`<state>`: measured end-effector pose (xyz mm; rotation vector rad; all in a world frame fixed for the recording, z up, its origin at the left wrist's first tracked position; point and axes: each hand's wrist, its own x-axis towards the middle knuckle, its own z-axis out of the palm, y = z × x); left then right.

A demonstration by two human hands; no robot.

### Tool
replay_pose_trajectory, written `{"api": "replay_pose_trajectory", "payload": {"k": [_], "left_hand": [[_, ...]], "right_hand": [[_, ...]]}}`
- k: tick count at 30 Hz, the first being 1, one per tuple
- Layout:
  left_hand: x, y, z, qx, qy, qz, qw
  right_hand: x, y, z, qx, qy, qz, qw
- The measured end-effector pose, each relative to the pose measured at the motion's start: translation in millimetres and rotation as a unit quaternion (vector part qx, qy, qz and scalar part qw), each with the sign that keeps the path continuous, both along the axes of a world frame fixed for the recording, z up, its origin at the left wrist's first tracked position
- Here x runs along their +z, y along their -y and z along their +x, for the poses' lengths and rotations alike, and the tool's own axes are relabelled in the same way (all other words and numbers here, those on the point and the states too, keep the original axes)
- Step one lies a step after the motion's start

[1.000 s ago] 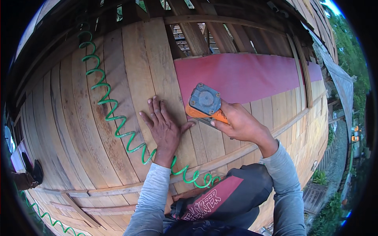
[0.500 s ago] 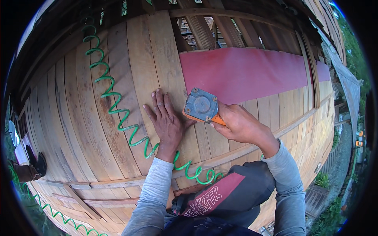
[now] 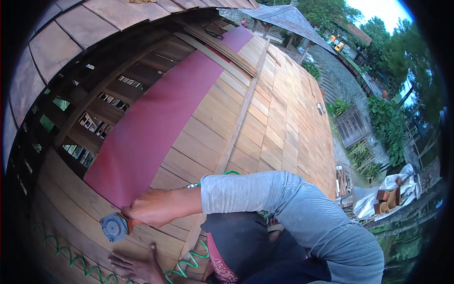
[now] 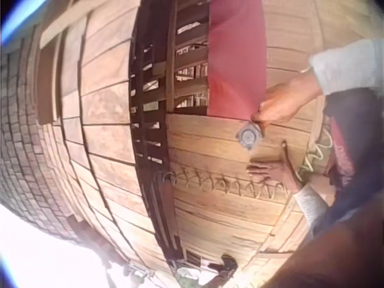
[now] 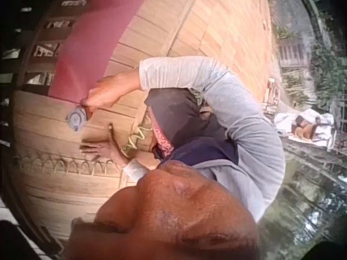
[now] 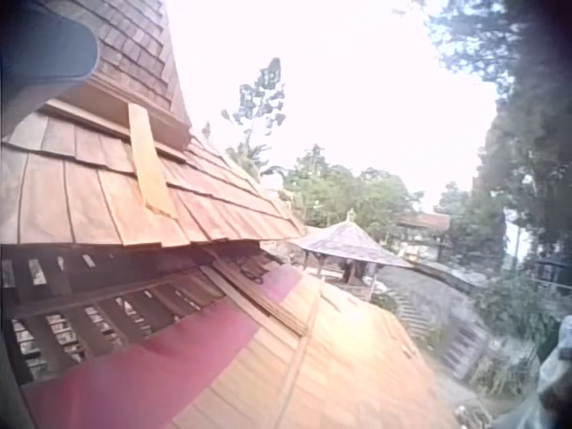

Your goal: The person installs wooden shingles on a curved roof section by placing each shingle into position and securing it using a pneumatic nail gun.

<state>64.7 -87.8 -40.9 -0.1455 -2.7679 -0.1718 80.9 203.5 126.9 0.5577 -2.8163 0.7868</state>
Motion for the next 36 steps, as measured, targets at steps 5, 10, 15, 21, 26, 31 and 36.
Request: {"api": "replay_pose_trajectory", "payload": {"k": [5,10,15,21,26,31,36], "left_hand": [[-1,6,13,-0.056,0.024,-0.018,0.998],[-4,9,3,-0.006,0.048,-0.019,0.999],[-12,7,3,-0.019,0.032,-0.002,0.999],[-11,4,7,-0.020,0.041,-0.002,0.999],[-10,6,1,-0.042,0.016,-0.023,0.999],[0,16,0,-0.083,0.018,-0.015,0.996],[9,5,8,-0.085,0.085,0.026,0.992]], "right_hand": [[7,1,13,-0.009,0.004,-0.006,1.000],[-3,8,3,0.007,-0.016,-0.022,1.000],[6,4,9,0.022,-0.005,0.000,1.000],[4,6,14,0.000,-0.033,-0.020,0.999],[10,3,16,0.016,0.007,0.017,1.000],[3,14,9,0.016,0.006,0.018,1.000],[-5,9,17,0.020,-0.014,0.015,1.000]]}}
